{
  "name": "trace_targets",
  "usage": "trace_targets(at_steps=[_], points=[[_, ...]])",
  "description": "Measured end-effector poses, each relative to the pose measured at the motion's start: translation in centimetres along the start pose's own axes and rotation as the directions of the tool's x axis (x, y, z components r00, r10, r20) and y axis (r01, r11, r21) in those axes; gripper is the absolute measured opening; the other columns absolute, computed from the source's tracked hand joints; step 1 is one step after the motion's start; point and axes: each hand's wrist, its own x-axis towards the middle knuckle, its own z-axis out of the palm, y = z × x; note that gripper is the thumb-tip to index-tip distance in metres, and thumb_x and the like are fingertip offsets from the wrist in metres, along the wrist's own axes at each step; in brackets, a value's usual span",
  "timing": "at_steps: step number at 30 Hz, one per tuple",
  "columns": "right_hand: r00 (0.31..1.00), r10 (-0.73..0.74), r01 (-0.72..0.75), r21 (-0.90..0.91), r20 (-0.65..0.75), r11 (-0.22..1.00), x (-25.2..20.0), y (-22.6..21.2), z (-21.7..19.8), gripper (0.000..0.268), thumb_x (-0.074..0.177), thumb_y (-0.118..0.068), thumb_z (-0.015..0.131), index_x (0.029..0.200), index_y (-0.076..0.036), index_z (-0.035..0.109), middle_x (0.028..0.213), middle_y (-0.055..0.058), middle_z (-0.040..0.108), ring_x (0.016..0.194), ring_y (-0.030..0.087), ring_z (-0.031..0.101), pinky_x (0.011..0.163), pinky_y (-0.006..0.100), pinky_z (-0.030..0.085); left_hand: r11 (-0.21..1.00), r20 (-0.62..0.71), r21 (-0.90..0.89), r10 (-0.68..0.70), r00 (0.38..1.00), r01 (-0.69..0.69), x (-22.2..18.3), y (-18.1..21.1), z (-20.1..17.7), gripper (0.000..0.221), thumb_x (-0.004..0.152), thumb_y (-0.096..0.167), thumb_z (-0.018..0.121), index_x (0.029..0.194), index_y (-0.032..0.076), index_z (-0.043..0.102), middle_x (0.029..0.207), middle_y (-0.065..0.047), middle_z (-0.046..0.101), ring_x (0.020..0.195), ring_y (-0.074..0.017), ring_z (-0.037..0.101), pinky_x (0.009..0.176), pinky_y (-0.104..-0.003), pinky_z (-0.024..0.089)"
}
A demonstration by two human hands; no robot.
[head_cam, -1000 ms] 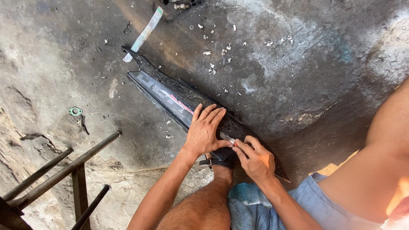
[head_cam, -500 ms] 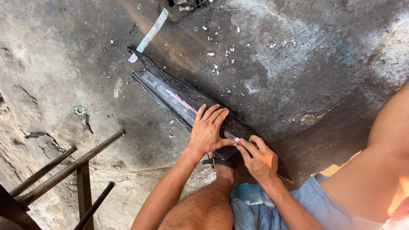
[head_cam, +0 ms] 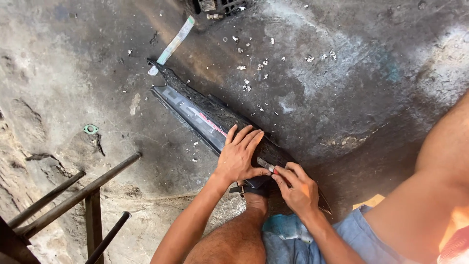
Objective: Scraping off a sticker or protective film from a black motorcycle plastic body part using a small blade.
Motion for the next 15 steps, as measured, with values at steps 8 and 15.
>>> trace_targets(at_steps=[8, 15], points=[[0.998, -0.06, 0.059, -0.074, -0.015, 0.996, -0.5, 0.7, 0.7, 0.015, 0.087, -0.034, 0.079, 0.101, -0.027, 0.081, 0.096, -0.003, 0.07, 0.072, 0.024, 0.073, 0.061, 0.036, 0.06, 1.0, -0.038, -0.017, -0.004, 0.999, 0.003, 0.0, -0.7, 1.6, 0.113, 0.064, 0.084, 0.068, 0.147, 0.009, 0.049, 0.138, -0.008, 0.062, 0.142, -0.0277, 0.045, 0.125, -0.056, 0.014], [0.997, -0.074, 0.075, -0.073, 0.007, 0.995, 0.3, 0.7, 0.2, 0.014, 0.089, -0.035, 0.077, 0.1, -0.027, 0.081, 0.096, -0.003, 0.07, 0.071, 0.023, 0.072, 0.06, 0.034, 0.059, 1.0, -0.131, -0.007, 0.002, 0.991, -0.003, 0.0, -0.7, 2.0, 0.108, 0.063, 0.084, 0.069, 0.14, 0.011, 0.057, 0.132, -0.005, 0.067, 0.138, -0.0253, 0.051, 0.125, -0.052, 0.02]])
